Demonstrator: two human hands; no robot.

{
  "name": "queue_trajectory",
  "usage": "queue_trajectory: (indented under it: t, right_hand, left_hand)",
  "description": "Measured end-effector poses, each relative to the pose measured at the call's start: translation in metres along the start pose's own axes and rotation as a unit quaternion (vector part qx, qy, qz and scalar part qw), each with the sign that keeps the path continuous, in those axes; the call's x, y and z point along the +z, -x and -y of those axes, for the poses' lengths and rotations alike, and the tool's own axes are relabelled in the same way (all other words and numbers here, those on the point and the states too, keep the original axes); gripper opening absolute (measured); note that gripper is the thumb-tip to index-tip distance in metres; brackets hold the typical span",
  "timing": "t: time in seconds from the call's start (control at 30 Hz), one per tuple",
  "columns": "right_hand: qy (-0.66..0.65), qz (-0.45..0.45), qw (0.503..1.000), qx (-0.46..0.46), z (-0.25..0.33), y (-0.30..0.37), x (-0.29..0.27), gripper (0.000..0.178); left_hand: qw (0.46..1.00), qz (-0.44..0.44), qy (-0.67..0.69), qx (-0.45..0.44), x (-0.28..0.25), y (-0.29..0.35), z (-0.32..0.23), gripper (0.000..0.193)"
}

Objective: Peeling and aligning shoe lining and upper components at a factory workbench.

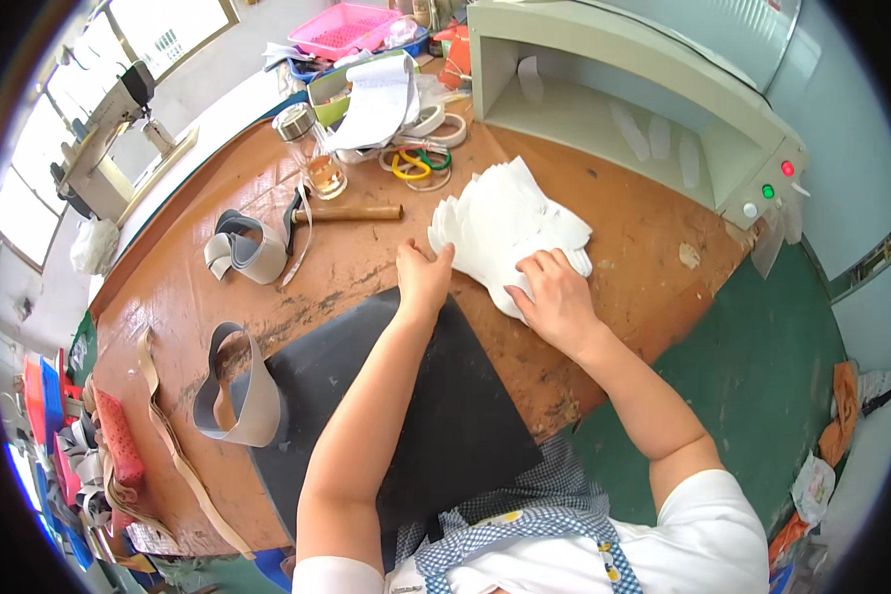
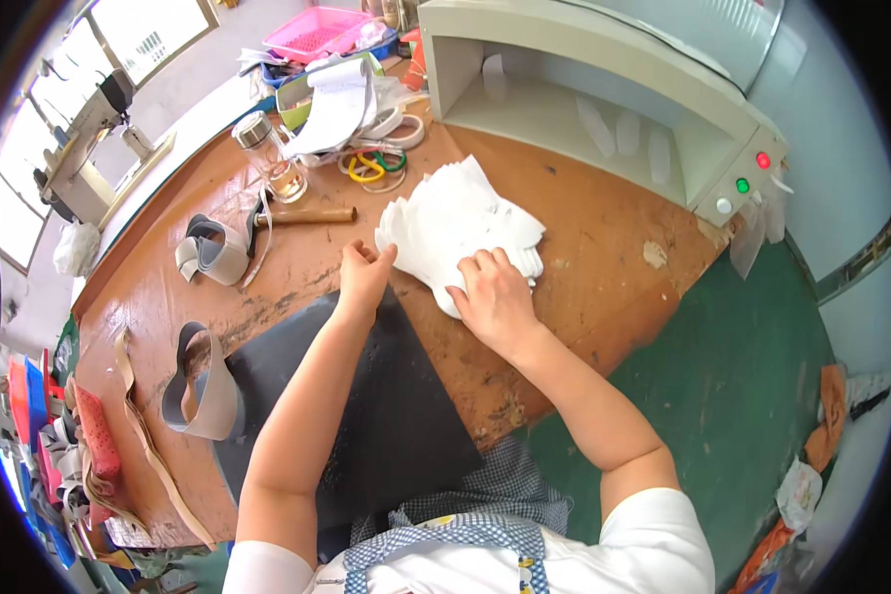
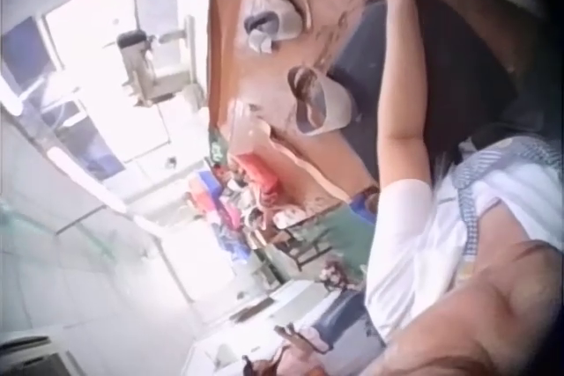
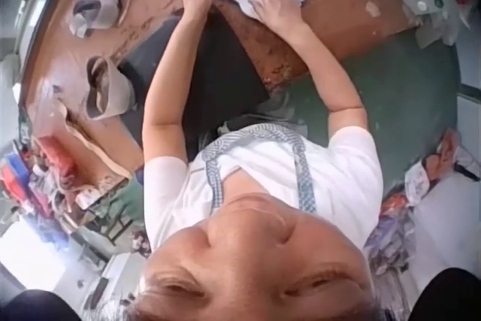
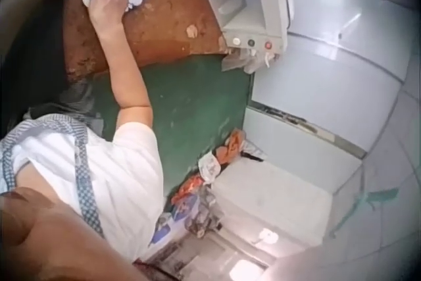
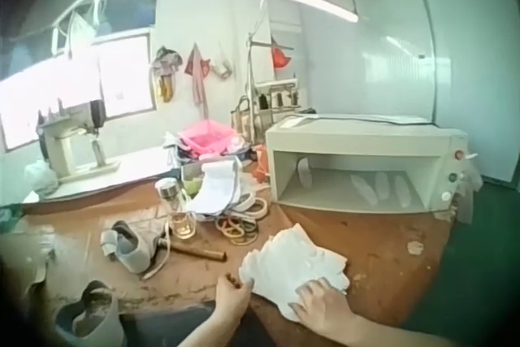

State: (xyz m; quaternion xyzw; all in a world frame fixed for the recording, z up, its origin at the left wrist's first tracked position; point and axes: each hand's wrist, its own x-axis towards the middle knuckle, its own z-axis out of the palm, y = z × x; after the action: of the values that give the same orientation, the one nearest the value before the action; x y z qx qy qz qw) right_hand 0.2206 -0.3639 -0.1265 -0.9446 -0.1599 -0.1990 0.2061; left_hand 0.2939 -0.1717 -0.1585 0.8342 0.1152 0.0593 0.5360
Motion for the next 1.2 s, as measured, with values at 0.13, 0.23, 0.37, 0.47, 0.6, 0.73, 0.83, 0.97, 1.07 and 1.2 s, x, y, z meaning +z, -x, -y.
queue_trajectory:
  t: [0.13, 0.23, 0.37, 0.47, 0.6, 0.73, 0.83, 0.97, 1.07, 1.2]
  right_hand:
    - [-0.018, 0.023, 0.999, 0.039, -0.016, -0.037, 0.007, 0.030]
    - [-0.001, 0.036, 0.998, 0.058, -0.016, -0.063, 0.011, 0.043]
    - [-0.029, 0.092, 0.990, 0.106, -0.002, -0.068, 0.017, 0.055]
    - [-0.056, 0.011, 0.994, 0.089, -0.005, -0.065, 0.015, 0.059]
    - [-0.031, -0.215, 0.974, 0.070, -0.042, -0.092, -0.019, 0.057]
    - [-0.334, -0.052, 0.924, 0.178, -0.078, -0.107, -0.047, 0.040]
    - [-0.502, 0.030, 0.837, 0.214, -0.078, -0.107, -0.061, 0.025]
    - [-0.579, -0.075, 0.796, 0.159, -0.037, -0.101, -0.109, 0.017]
    - [-0.357, -0.200, 0.908, 0.084, 0.017, -0.101, -0.150, 0.008]
    - [-0.068, -0.350, 0.916, -0.184, 0.035, -0.082, -0.135, 0.016]
  left_hand:
    - [0.979, 0.073, 0.152, -0.118, 0.012, -0.029, -0.013, 0.053]
    - [0.939, 0.119, 0.249, -0.204, 0.016, -0.035, -0.019, 0.036]
    - [0.939, 0.113, 0.292, -0.142, 0.011, -0.017, -0.026, 0.031]
    - [0.957, 0.120, 0.260, -0.038, 0.000, -0.005, -0.029, 0.026]
    - [0.953, 0.121, 0.275, 0.036, -0.029, 0.004, -0.029, 0.025]
    - [0.940, 0.179, 0.287, 0.042, -0.054, -0.002, -0.031, 0.026]
    - [0.926, 0.203, 0.313, 0.053, -0.055, 0.001, -0.035, 0.028]
    - [0.914, 0.153, 0.371, 0.059, -0.051, 0.003, -0.065, 0.030]
    - [0.952, 0.079, 0.279, 0.103, -0.058, -0.017, -0.099, 0.035]
    - [0.947, 0.150, 0.284, -0.013, -0.068, 0.002, -0.099, 0.061]
